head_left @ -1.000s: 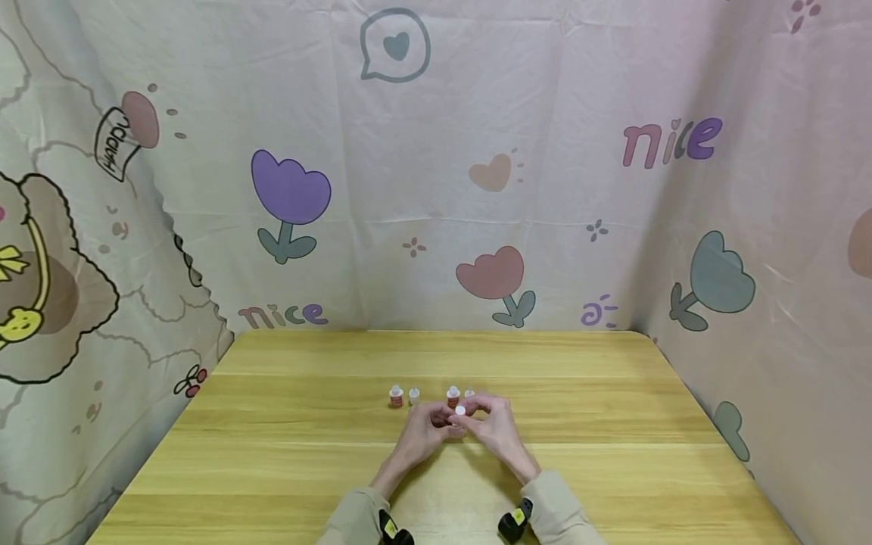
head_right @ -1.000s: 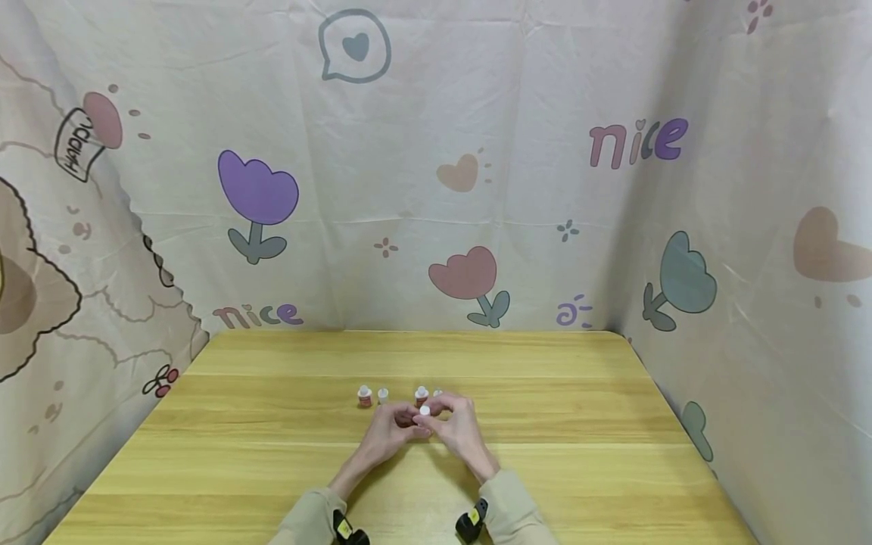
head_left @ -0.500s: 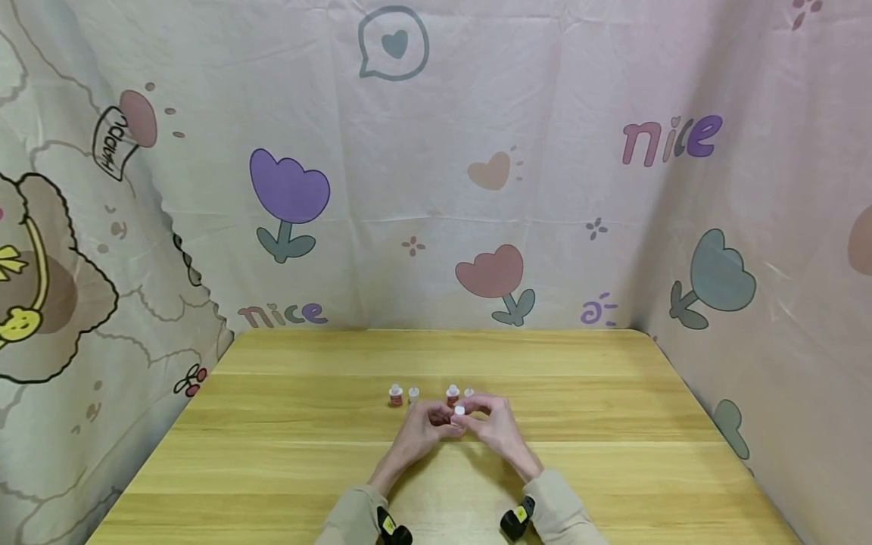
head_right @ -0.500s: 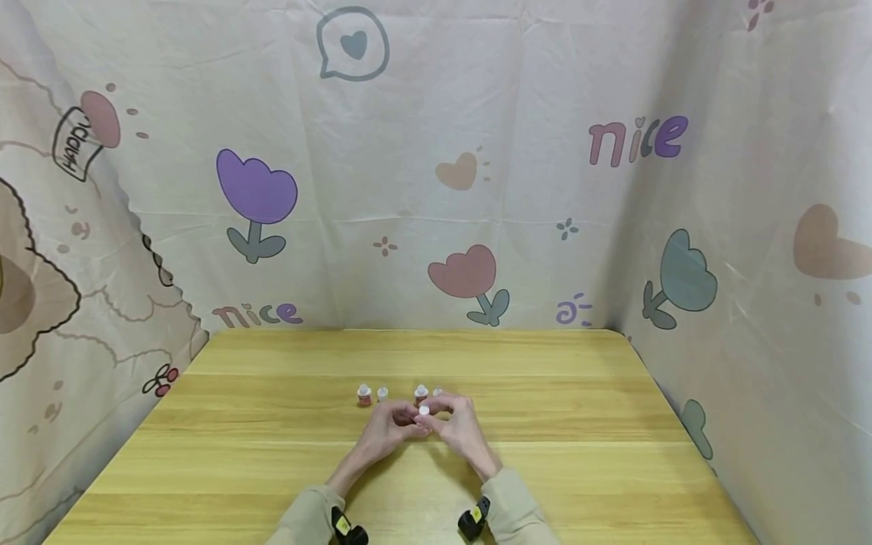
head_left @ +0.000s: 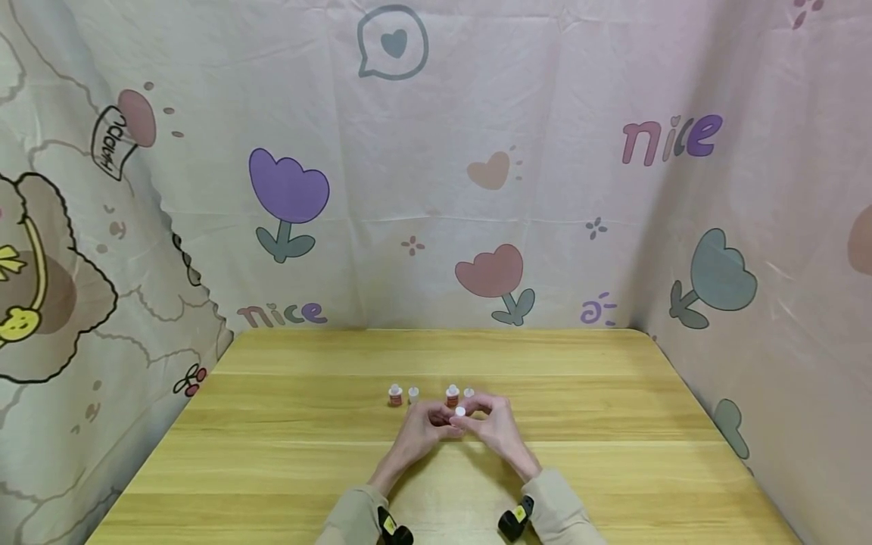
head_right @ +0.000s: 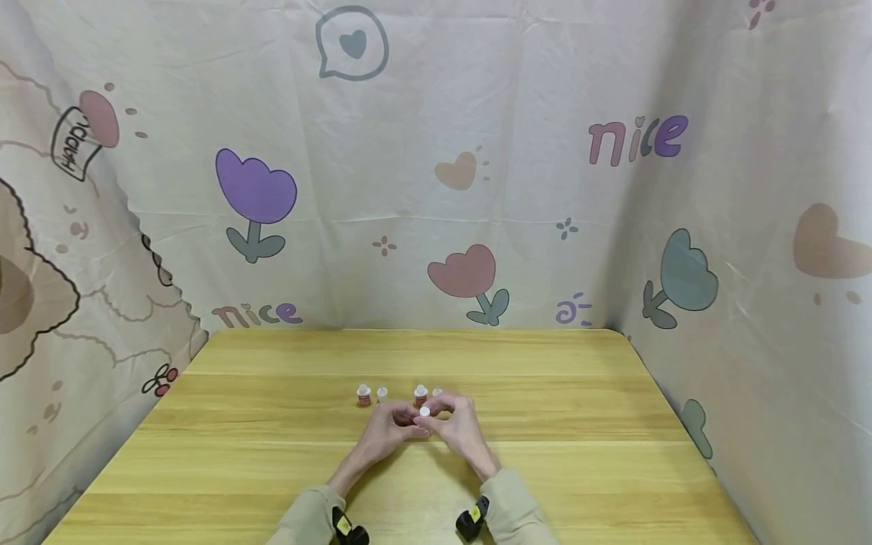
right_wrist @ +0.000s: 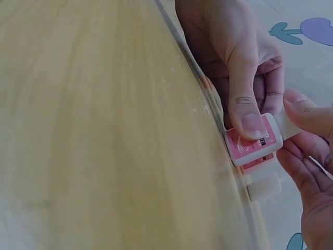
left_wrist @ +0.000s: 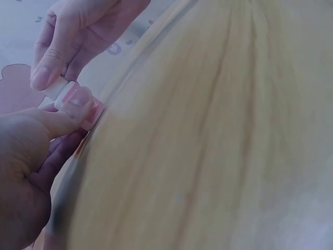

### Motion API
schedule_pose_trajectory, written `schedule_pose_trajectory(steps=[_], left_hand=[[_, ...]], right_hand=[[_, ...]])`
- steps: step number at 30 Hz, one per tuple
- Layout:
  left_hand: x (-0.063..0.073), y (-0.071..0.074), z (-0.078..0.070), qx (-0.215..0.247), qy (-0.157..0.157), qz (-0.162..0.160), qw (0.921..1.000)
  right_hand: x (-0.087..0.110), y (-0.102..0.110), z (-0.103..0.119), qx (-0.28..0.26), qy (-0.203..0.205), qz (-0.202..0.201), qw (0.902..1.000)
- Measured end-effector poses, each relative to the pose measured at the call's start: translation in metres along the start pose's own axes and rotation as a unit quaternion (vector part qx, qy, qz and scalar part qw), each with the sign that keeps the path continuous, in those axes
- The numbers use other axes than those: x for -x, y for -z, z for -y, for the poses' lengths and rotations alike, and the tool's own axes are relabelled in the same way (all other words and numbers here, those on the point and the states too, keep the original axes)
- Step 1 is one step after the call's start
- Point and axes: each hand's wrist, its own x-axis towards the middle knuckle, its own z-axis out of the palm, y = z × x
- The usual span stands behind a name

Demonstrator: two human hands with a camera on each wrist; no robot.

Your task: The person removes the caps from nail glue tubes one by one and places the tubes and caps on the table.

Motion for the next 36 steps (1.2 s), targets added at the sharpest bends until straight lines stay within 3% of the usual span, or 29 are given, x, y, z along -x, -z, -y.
schedule_pose_trajectory(steps=[3,7,11,19,26,36], left_hand=[[-0.001,-0.001,0.001,0.004,0.003,-0.001,1.0000],[-0.001,0.000,0.001,0.009,0.007,0.001,0.9999],[0.000,0.000,0.001,0.006,0.003,0.002,1.0000],[0.000,0.000,-0.002,-0.004,0.000,-0.002,1.0000],[0.001,-0.001,-0.001,0.000,-0.005,-0.005,1.0000],[0.000,-0.001,0.001,0.010,-0.010,-0.003,0.9999]], right_hand=[[0.000,0.001,-0.004,-0.018,0.028,0.007,0.9994],[-0.002,-0.001,-0.026,-0.035,0.044,0.020,0.9982],[-0.001,0.000,-0.025,-0.037,0.025,0.029,0.9986],[-0.004,-0.002,-0.021,-0.015,-0.023,0.007,0.9996],[-0.004,-0.003,-0.022,0.002,0.017,-0.003,0.9999],[-0.002,0.001,-0.026,-0.039,0.056,0.030,0.9972]])
